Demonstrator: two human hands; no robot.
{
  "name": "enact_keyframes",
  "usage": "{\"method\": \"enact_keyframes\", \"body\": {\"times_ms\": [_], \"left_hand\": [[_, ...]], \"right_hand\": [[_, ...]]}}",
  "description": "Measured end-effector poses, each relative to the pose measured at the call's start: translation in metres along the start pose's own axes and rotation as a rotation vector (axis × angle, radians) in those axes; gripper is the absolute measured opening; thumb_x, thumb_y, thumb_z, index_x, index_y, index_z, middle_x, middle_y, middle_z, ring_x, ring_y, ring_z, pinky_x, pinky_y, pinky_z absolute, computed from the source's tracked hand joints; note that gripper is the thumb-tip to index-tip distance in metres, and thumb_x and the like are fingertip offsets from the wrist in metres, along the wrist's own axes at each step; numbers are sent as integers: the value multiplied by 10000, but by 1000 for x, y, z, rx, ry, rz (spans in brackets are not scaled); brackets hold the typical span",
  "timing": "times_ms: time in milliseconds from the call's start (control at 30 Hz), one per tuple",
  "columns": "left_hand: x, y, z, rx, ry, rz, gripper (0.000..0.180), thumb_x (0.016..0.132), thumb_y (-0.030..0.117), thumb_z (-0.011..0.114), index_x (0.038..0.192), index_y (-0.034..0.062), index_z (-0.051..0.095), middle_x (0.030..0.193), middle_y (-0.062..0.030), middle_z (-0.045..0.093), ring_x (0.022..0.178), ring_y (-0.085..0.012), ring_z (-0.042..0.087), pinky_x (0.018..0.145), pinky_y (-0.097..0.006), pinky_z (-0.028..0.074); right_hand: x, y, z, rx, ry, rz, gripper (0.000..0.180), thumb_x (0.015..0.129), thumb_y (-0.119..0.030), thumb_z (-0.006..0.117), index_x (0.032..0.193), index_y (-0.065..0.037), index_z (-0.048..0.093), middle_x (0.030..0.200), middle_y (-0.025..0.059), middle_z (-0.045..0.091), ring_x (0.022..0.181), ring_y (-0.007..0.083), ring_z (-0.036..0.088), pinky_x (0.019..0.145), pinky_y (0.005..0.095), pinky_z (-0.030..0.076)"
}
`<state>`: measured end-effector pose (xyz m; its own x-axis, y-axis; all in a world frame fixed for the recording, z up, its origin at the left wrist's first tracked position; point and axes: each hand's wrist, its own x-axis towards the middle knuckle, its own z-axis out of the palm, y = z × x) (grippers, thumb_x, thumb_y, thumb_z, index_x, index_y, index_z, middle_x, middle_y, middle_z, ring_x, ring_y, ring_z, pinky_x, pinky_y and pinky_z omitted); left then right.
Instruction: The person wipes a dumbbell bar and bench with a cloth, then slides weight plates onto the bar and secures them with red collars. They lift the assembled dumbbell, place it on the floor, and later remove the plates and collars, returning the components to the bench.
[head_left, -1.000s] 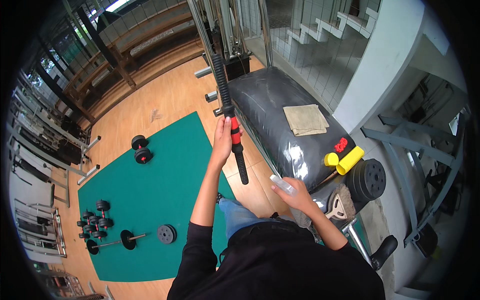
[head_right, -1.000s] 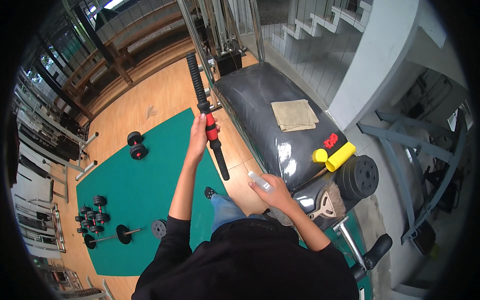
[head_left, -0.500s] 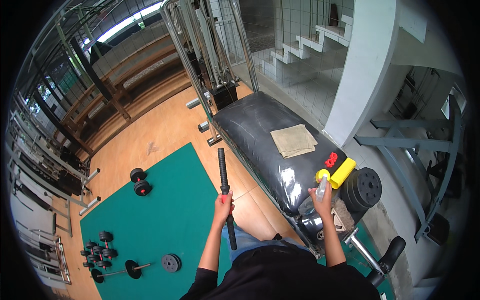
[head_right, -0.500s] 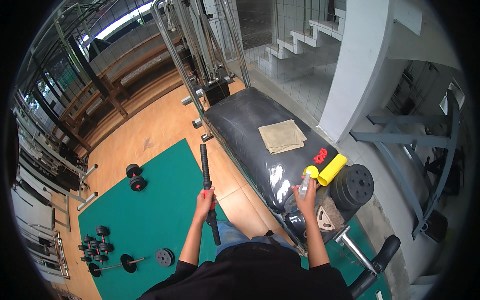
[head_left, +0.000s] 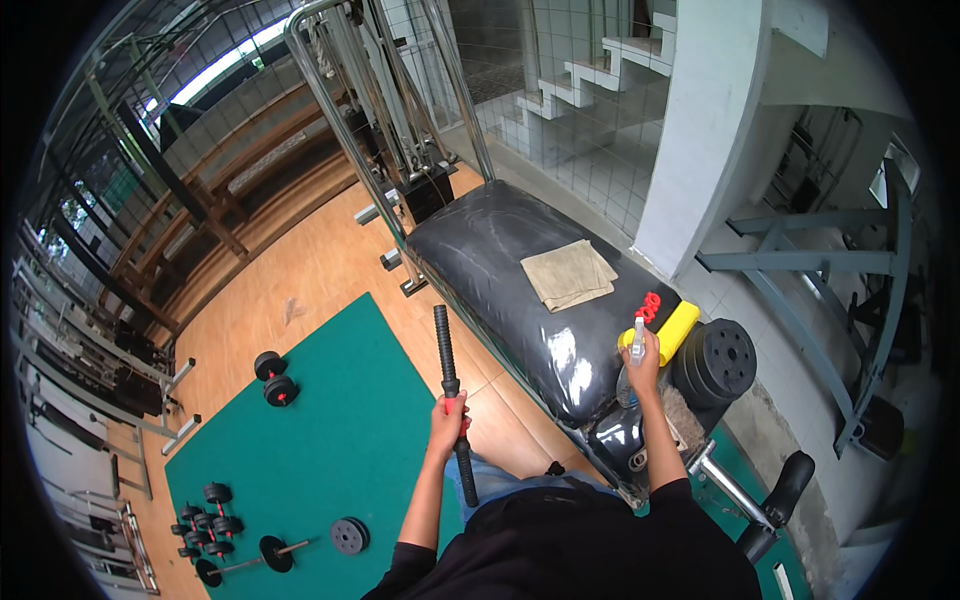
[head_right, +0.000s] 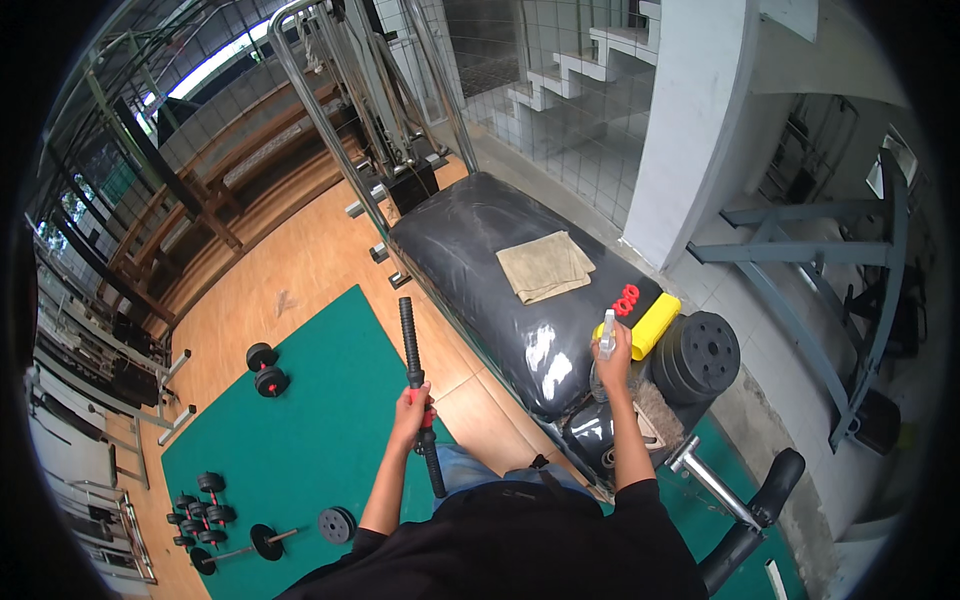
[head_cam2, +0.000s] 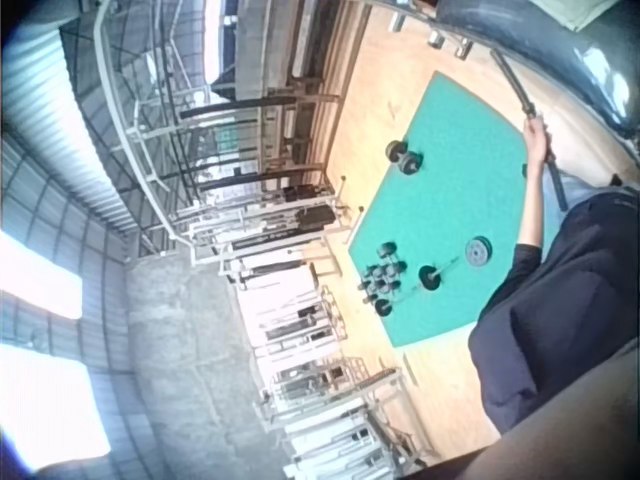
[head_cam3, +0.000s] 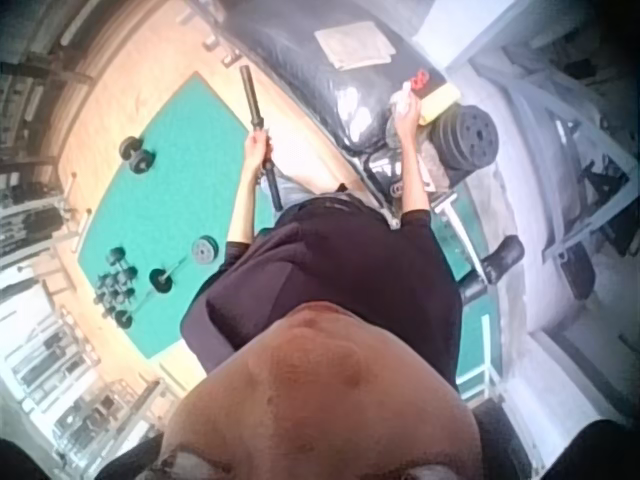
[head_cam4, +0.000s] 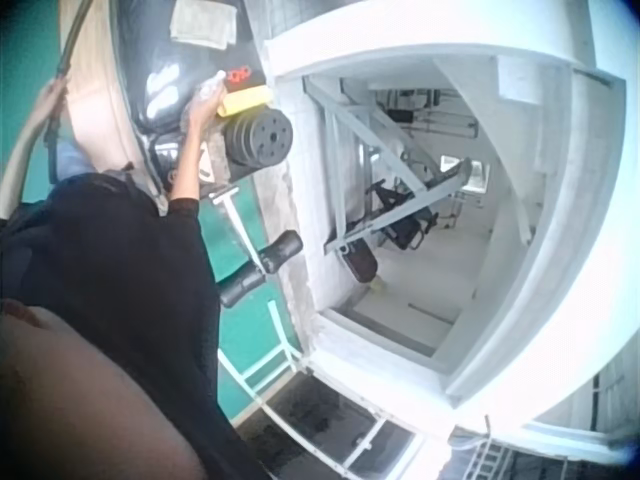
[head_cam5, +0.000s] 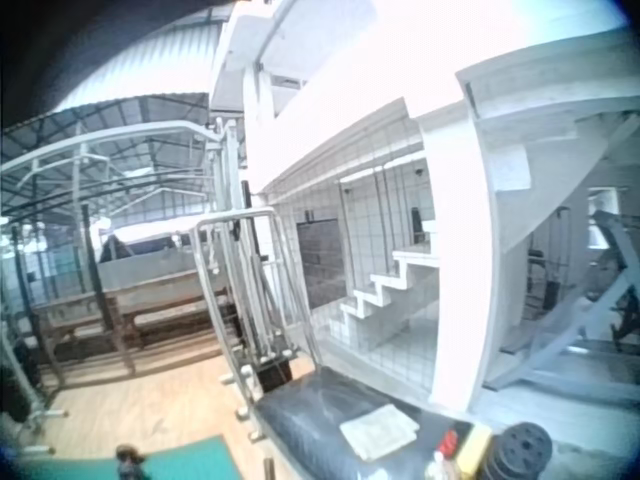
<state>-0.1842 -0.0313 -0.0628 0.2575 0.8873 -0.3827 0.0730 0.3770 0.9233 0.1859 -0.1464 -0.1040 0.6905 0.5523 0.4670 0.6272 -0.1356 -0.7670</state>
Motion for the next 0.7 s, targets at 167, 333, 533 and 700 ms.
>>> {"method": "enact_keyframes", "body": {"times_ms": [167, 333, 533, 700], "left_hand": [[-2, 2, -5, 39, 12, -27, 293, 888, 348, 604, 887, 80, 488, 686, -17, 525, 531, -93, 531, 494, -230, 459], [-5, 14, 0, 18, 34, -23, 302, 882, 346, 612, 889, 70, 488, 706, -28, 530, 524, -91, 532, 473, -227, 451], [2, 14, -13, 41, 49, -47, 267, 901, 341, 584, 900, 85, 505, 718, -14, 537, 547, -91, 539, 498, -230, 465], [20, 17, -26, 29, 39, -74, 266, 903, 339, 579, 917, 83, 508, 724, -16, 537, 544, -94, 543, 493, -235, 471]], "right_hand": [[7, 9, 9, -47, -49, -2, 539, 665, -58, 741, 1157, -28, 523, 1117, 167, 501, 1026, 350, 523, 888, 394, 431], [4, 9, 19, -68, -45, 67, 608, 665, -94, 765, 1206, -50, 492, 1128, 165, 497, 1039, 346, 518, 898, 398, 426], [-5, -9, 22, -98, -2, 94, 690, 663, -129, 785, 1251, -35, 437, 1136, 177, 495, 1065, 348, 499, 917, 399, 404], [-16, -7, 24, -174, -9, 82, 755, 661, -196, 786, 1278, -2, 397, 1215, 203, 450, 1137, 395, 435, 978, 459, 333]]}}
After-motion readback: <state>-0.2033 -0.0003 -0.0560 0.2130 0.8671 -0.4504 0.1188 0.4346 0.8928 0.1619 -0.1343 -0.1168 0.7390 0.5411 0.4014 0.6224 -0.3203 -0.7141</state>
